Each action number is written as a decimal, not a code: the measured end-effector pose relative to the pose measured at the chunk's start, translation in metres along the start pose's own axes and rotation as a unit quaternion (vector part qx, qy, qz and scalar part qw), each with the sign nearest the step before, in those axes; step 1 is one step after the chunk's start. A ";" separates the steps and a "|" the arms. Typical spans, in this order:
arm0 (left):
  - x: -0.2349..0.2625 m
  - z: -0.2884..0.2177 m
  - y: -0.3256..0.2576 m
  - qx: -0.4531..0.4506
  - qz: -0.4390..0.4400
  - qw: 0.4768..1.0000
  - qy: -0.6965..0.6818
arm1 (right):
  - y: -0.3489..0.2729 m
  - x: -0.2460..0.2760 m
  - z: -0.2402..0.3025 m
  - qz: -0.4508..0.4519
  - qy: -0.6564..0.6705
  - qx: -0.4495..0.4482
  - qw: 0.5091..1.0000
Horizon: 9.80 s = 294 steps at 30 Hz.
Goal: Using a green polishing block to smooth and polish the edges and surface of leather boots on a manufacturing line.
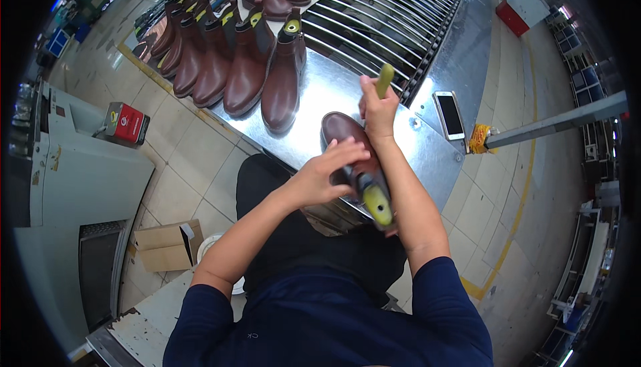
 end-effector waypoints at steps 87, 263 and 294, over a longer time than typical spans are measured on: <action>0.023 0.043 -0.054 0.202 -0.217 0.908 0.296 | 0.034 0.061 -0.051 -0.053 0.049 -0.002 0.997; -0.065 -0.027 -0.019 0.235 -0.068 0.954 -0.172 | -0.146 0.264 0.033 -0.240 0.114 -0.153 0.952; -0.007 -0.099 -0.079 -0.197 -0.087 0.934 0.284 | -0.193 0.166 0.091 -0.033 0.482 -0.020 0.875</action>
Point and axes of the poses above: each hand's wrist, its own y-axis towards the middle knuckle, its own x-axis out of the back of the hand, z = x × y, the point moved 10 cm from there along y, towards the middle knuckle, and after that the axes turned 2 degrees about z, right-handed, at the moved point
